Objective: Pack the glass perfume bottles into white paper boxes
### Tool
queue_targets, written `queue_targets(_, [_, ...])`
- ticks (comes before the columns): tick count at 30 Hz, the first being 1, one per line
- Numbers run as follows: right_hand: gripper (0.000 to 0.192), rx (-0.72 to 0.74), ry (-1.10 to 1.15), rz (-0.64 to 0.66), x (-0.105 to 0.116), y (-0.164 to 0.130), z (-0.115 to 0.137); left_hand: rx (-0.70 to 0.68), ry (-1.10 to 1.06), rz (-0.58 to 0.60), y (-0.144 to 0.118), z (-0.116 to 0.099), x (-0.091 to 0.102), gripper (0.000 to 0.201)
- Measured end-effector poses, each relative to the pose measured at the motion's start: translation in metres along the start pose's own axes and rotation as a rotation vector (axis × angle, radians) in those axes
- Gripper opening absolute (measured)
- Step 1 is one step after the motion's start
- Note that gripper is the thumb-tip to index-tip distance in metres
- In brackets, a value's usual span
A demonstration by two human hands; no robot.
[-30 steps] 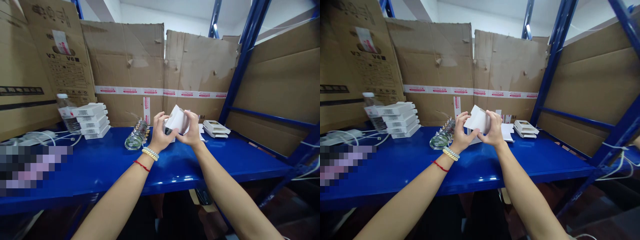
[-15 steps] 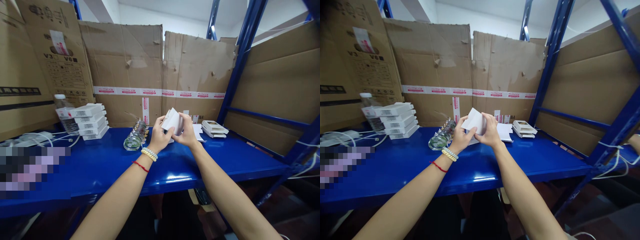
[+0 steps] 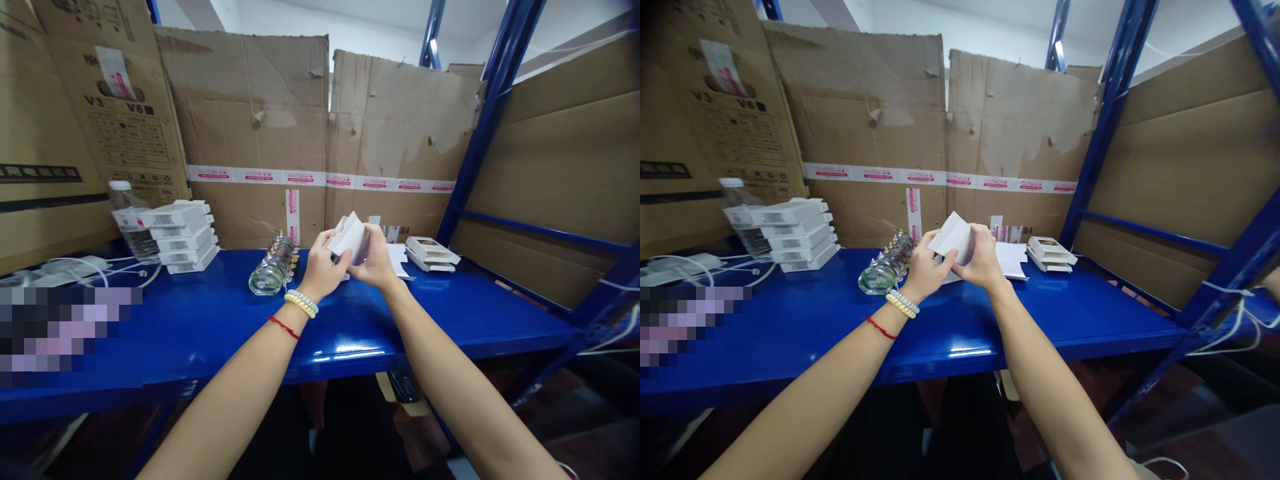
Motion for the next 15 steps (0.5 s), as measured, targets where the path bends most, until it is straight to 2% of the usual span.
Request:
queue_targets(7, [0.079,0.019,0.005,0.047,-0.004,0.001,0.002,0.049,0.023,-0.002,0.000,0.002,0.001,0.030])
queue_targets(12, [0.082,-0.049,0.053,0.040,-0.001,0.000,-0.004,0.053,-0.206,0.036,-0.005,0.005,-0.005,0.065])
queue_targets(15, [0.085,-0.159,0.138,-0.014,0.004,0.001,-0.015,0.047,-0.275,0.006,-0.005,0.007,-0.003,0.074])
Point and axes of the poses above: each hand's wrist, its own y-axis towards the middle knuckle, its own x-axis out of the back of the hand, z = x × y, the point moved 8 cm from there along y, towards the middle knuckle, and after that the axes turned 12 degrees about y, right-handed, at the moved point
